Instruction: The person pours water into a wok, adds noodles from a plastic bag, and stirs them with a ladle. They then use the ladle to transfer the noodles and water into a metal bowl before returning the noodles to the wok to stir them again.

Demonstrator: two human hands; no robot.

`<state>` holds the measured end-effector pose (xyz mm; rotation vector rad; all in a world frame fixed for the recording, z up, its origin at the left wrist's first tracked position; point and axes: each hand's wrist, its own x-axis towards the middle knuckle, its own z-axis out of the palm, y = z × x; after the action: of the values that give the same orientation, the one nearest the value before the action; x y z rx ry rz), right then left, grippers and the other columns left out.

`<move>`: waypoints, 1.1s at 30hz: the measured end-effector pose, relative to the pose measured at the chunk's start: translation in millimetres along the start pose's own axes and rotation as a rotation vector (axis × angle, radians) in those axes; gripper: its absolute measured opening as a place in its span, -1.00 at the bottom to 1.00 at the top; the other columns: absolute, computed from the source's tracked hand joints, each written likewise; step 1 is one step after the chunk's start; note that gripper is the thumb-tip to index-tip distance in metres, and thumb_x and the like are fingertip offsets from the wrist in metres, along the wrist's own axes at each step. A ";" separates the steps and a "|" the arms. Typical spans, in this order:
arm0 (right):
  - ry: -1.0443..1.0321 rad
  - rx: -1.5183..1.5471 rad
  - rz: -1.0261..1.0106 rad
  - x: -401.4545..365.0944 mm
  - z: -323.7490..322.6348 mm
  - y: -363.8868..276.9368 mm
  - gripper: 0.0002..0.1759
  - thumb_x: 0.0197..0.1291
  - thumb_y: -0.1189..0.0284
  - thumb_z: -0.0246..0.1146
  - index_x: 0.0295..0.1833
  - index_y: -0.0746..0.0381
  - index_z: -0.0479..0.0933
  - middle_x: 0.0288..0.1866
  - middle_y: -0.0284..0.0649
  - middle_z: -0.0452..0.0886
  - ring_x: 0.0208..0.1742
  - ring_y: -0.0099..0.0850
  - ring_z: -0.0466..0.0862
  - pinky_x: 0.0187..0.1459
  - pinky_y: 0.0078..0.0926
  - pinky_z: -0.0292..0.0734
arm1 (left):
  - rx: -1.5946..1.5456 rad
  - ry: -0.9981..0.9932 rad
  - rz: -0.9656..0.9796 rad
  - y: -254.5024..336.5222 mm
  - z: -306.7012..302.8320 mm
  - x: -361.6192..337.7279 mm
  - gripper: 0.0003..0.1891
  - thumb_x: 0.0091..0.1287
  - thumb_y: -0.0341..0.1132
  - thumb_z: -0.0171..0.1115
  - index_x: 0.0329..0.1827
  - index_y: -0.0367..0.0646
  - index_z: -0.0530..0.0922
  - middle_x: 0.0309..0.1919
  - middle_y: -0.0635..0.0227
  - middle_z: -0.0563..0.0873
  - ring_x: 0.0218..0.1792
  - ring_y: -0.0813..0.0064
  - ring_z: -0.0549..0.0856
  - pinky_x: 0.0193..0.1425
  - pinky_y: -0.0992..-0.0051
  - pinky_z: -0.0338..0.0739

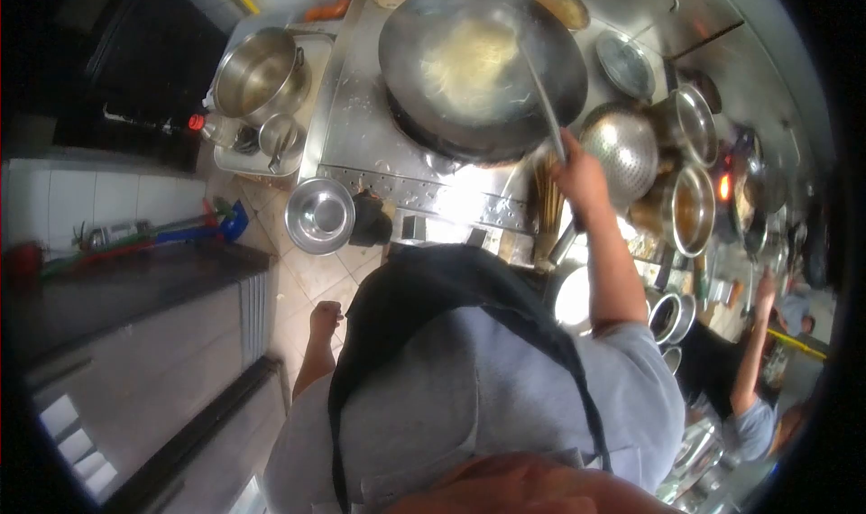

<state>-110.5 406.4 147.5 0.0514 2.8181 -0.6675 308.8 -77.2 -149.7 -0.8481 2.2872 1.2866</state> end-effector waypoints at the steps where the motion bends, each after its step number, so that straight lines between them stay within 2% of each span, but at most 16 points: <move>1: 0.015 0.053 0.031 1.0 0.1 -1.9 -0.27 0.09 0.41 0.21 0.47 0.08 0.34 0.02 0.15 0.67 0.07 0.07 0.66 0.14 -0.13 0.54 | 0.030 -0.004 0.017 2.4 0.3 0.3 -0.72 0.35 -0.19 0.19 -0.17 -0.28 0.59 -0.38 0.31 0.70 -0.43 0.54 0.76 -0.47 0.56 0.59; 6: 0.092 0.222 0.015 8.0 3.6 -3.0 -0.27 0.07 0.41 0.20 0.45 0.22 0.35 0.02 0.18 0.67 0.07 0.03 0.68 0.15 -0.23 0.54 | 0.020 -0.013 0.024 6.3 1.7 -0.5 -0.73 0.36 -0.20 0.18 -0.18 -0.28 0.60 -0.38 0.31 0.70 -0.42 0.54 0.77 -0.48 0.56 0.59; 8: 0.017 0.364 -0.015 17.8 17.7 13.6 -0.37 0.20 0.41 0.22 0.41 0.28 0.39 -0.36 -0.10 0.67 -0.48 -0.36 0.68 -0.40 -0.41 0.60 | 0.002 -0.017 0.019 3.2 1.7 2.9 -0.73 0.34 -0.20 0.19 -0.18 -0.28 0.60 -0.38 0.31 0.70 -0.42 0.54 0.76 -0.48 0.57 0.58; 9: 0.020 0.362 -0.014 13.5 15.4 10.9 -0.37 0.20 0.41 0.22 0.41 0.28 0.39 -0.36 -0.10 0.67 -0.48 -0.36 0.68 -0.40 -0.41 0.60 | -0.012 -0.010 -0.010 2.2 1.8 4.4 -0.72 0.33 -0.19 0.21 -0.18 -0.28 0.60 -0.38 0.31 0.71 -0.43 0.53 0.76 -0.48 0.57 0.58; 11: -0.296 0.841 0.117 -4.3 7.7 -0.8 -0.50 0.23 0.45 0.17 0.29 0.41 0.45 -0.47 -0.25 0.56 -0.62 -0.46 0.55 -0.56 -0.51 0.49 | -0.027 -0.005 -0.039 1.6 0.9 5.6 -0.72 0.32 -0.18 0.23 -0.18 -0.27 0.61 -0.37 0.31 0.71 -0.43 0.53 0.75 -0.48 0.58 0.57; 15: -0.374 1.094 0.176 -35.4 0.8 -11.4 -0.56 0.27 0.43 0.12 0.22 0.41 0.45 -0.55 -0.36 0.45 -0.66 -0.55 0.48 -0.61 -0.57 0.43 | -0.070 -0.026 -0.073 5.5 -5.4 10.2 -0.72 0.31 -0.17 0.26 -0.17 -0.26 0.61 -0.37 0.32 0.71 -0.44 0.54 0.74 -0.49 0.58 0.56; 17: -0.475 1.515 0.274 -43.0 -0.6 -4.3 -0.51 0.29 0.38 0.09 0.27 0.40 0.40 -0.56 -0.44 0.39 -0.69 -0.66 0.40 -0.63 -0.67 0.37 | -0.043 -0.033 -0.079 5.3 -7.6 12.7 -0.73 0.32 -0.18 0.25 -0.17 -0.25 0.61 -0.37 0.33 0.71 -0.45 0.55 0.73 -0.50 0.58 0.56; 18: -0.469 1.517 0.276 -44.1 0.0 1.4 -0.51 0.29 0.38 0.09 0.27 0.40 0.40 -0.56 -0.44 0.39 -0.69 -0.66 0.40 -0.63 -0.67 0.37 | -0.061 -0.030 -0.055 -0.3 -7.7 16.0 -0.73 0.31 -0.18 0.26 -0.18 -0.24 0.61 -0.37 0.33 0.71 -0.45 0.55 0.73 -0.51 0.58 0.55; 20: -0.641 1.748 0.256 -45.0 3.1 13.2 -0.46 0.28 0.39 0.05 0.34 0.39 0.33 -0.45 -0.43 0.37 -0.66 -0.65 0.30 -0.63 -0.58 0.34 | -0.078 -0.034 -0.030 -11.9 -7.9 24.9 -0.73 0.31 -0.17 0.27 -0.18 -0.24 0.61 -0.37 0.34 0.71 -0.45 0.55 0.73 -0.51 0.58 0.55; 22: -0.651 1.753 0.258 -49.5 -2.6 11.7 -0.47 0.27 0.40 0.07 0.32 0.39 0.36 -0.46 -0.44 0.37 -0.66 -0.66 0.31 -0.63 -0.58 0.34 | -0.047 -0.034 0.073 -16.9 -10.4 30.2 -0.73 0.30 -0.17 0.28 -0.17 -0.22 0.61 -0.37 0.34 0.71 -0.46 0.53 0.74 -0.52 0.58 0.55; 24: -0.660 1.759 0.262 -54.2 -10.9 8.2 -0.49 0.26 0.41 0.08 0.30 0.40 0.38 -0.47 -0.44 0.37 -0.66 -0.66 0.33 -0.63 -0.59 0.33 | -0.041 -0.058 0.092 -15.8 -14.4 31.4 -0.72 0.29 -0.16 0.28 -0.17 -0.22 0.61 -0.38 0.34 0.70 -0.46 0.53 0.74 -0.52 0.58 0.55; 26: -0.401 1.127 0.226 -54.0 -16.6 2.0 -0.46 0.20 0.40 0.15 0.29 0.41 0.42 -0.43 -0.29 0.57 -0.56 -0.45 0.55 -0.48 -0.39 0.53 | -0.037 -0.080 0.113 -7.6 -17.7 32.1 -0.72 0.29 -0.16 0.29 -0.17 -0.22 0.61 -0.38 0.34 0.70 -0.46 0.52 0.74 -0.52 0.57 0.55; 27: -0.398 1.127 0.230 -51.9 -14.6 1.3 -0.46 0.20 0.40 0.15 0.29 0.41 0.42 -0.43 -0.29 0.57 -0.56 -0.45 0.55 -0.48 -0.39 0.53 | -0.071 -0.066 0.066 -7.0 -18.0 32.2 -0.71 0.29 -0.16 0.28 -0.17 -0.24 0.60 -0.39 0.34 0.70 -0.46 0.53 0.74 -0.52 0.57 0.55; 29: -0.021 0.212 -0.073 -47.0 -8.8 -1.2 -0.40 0.12 0.40 0.20 0.30 0.36 0.43 -0.24 0.04 0.71 -0.25 -0.08 0.73 -0.14 -0.17 0.63 | -0.108 -0.051 0.019 -4.9 -18.8 34.2 -0.71 0.29 -0.16 0.28 -0.17 -0.25 0.60 -0.39 0.34 0.70 -0.46 0.53 0.74 -0.52 0.56 0.55; 30: -0.007 0.085 0.044 -49.8 -15.7 -11.2 -0.31 0.06 0.42 0.21 0.39 0.28 0.38 -0.05 0.25 0.66 0.04 0.12 0.66 0.12 -0.11 0.52 | -0.086 -0.053 0.026 -6.9 -20.3 36.1 -0.71 0.29 -0.16 0.27 -0.17 -0.25 0.60 -0.39 0.33 0.70 -0.46 0.52 0.74 -0.52 0.55 0.56; 33: 0.067 -0.050 0.125 -57.0 -21.7 -12.4 -0.29 0.07 0.44 0.19 0.43 0.23 0.35 -0.05 0.28 0.64 0.04 0.15 0.64 0.08 -0.06 0.52 | -0.093 -0.057 0.013 -11.2 -18.7 34.9 -0.70 0.29 -0.16 0.27 -0.17 -0.26 0.60 -0.39 0.32 0.71 -0.45 0.51 0.74 -0.52 0.53 0.56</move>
<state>-61.4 406.2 185.6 0.2438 2.8647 -0.5775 289.6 -108.8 -167.8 -0.8175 2.2074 1.4146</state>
